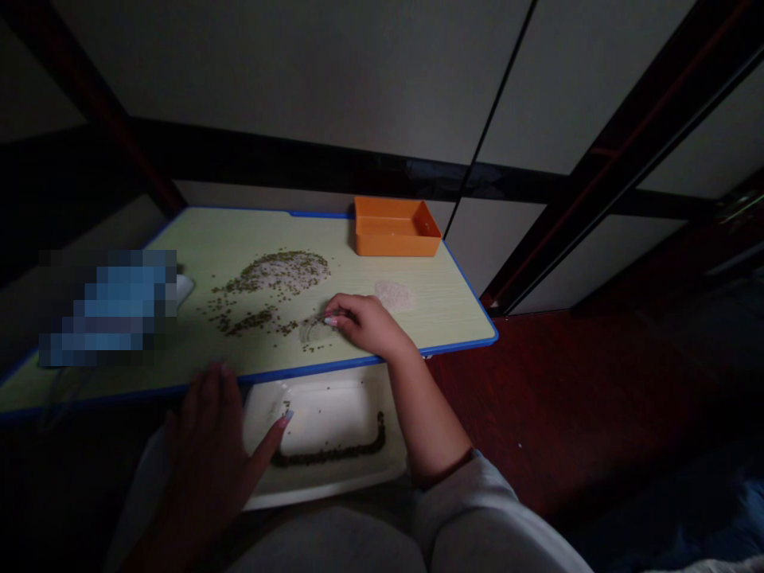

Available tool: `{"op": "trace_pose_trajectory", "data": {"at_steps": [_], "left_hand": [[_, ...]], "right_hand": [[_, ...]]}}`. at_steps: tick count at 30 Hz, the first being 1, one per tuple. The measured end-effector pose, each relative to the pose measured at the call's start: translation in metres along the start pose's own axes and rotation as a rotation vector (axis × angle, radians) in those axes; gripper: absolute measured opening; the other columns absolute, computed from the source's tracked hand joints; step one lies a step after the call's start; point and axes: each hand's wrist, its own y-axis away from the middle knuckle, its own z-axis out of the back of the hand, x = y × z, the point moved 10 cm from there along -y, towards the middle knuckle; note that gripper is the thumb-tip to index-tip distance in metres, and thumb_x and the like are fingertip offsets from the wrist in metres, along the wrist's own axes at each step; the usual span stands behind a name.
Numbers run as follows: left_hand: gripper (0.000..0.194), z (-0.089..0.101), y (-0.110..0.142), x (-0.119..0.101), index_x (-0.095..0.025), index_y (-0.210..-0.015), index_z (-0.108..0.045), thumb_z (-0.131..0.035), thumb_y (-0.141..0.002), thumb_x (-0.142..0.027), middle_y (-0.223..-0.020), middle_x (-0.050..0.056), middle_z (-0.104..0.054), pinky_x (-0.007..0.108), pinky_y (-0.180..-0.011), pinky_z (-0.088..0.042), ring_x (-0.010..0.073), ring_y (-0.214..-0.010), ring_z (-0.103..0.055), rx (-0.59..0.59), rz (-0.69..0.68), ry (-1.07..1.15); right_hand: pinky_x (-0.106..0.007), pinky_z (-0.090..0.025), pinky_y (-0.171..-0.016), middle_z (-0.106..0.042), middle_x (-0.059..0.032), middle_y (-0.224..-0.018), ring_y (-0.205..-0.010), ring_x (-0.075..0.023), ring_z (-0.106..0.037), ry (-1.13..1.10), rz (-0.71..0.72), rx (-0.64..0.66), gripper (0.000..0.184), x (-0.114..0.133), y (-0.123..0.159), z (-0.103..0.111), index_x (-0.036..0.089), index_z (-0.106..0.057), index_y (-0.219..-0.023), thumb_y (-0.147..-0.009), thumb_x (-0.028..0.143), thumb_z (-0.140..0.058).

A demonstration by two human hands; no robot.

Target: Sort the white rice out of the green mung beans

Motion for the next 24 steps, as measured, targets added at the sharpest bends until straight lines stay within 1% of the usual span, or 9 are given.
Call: {"op": "trace_pose_trajectory", "data": {"at_steps": [5, 8, 14, 18, 24], "left_hand": [[0.081, -0.0015, 0.0008, 0.0025, -0.007, -0.149, -0.001, -0.030, -0.088, -0.053, -0.159, 0.023, -0.016, 0.065, -0.114, -0.018, 0.0332, -0.149, -0.009, -0.003, -0.004, -0.002], [0.082, -0.0023, 0.0015, 0.0041, -0.007, -0.149, 0.000, -0.030, -0.087, -0.053, -0.158, 0.023, -0.016, 0.066, -0.113, -0.018, 0.0339, -0.149, -0.009, -0.005, -0.006, -0.003], [0.082, -0.0033, 0.0005, 0.0030, -0.008, -0.149, -0.001, -0.030, -0.087, -0.053, -0.159, 0.022, -0.016, 0.065, -0.114, -0.016, 0.0331, -0.149, -0.009, 0.005, 0.008, 0.006], [0.081, -0.0027, 0.0005, 0.0018, -0.008, -0.149, -0.001, -0.030, -0.088, -0.052, -0.159, 0.023, -0.016, 0.065, -0.115, -0.015, 0.0324, -0.149, -0.008, 0.004, 0.009, 0.001], [0.081, -0.0028, 0.0008, 0.0019, -0.007, -0.149, -0.001, -0.029, -0.088, -0.053, -0.159, 0.022, -0.015, 0.065, -0.115, -0.014, 0.0321, -0.149, -0.007, 0.013, 0.013, -0.005]], "right_hand": [[-0.026, -0.043, -0.075, -0.064, -0.0013, -0.084, -0.078, -0.0126, -0.057, -0.026, 0.005, 0.018, 0.005, -0.0005, 0.0002, -0.0034, 0.017, -0.062, -0.090, -0.087, 0.018, -0.058], [-0.025, -0.042, -0.072, -0.061, -0.0006, -0.081, -0.074, -0.0119, -0.053, -0.007, 0.019, 0.005, 0.006, -0.0014, 0.0010, -0.0013, 0.017, -0.064, -0.090, -0.085, 0.018, -0.061], [-0.026, -0.040, -0.072, -0.054, 0.0031, -0.071, -0.070, -0.0115, -0.051, 0.047, 0.044, 0.010, 0.020, 0.0015, 0.0022, 0.0022, 0.018, -0.066, -0.104, -0.084, 0.016, -0.064], [-0.025, -0.039, -0.071, -0.054, 0.0035, -0.070, -0.070, -0.0113, -0.051, 0.069, 0.047, 0.015, 0.014, 0.0030, 0.0012, -0.0003, 0.017, -0.067, -0.095, -0.080, 0.015, -0.068], [-0.023, -0.039, -0.069, -0.050, 0.0049, -0.068, -0.069, -0.0107, -0.049, 0.086, 0.071, 0.065, 0.013, 0.0038, 0.0004, -0.0074, 0.017, -0.065, -0.087, -0.077, 0.017, -0.072]]}}
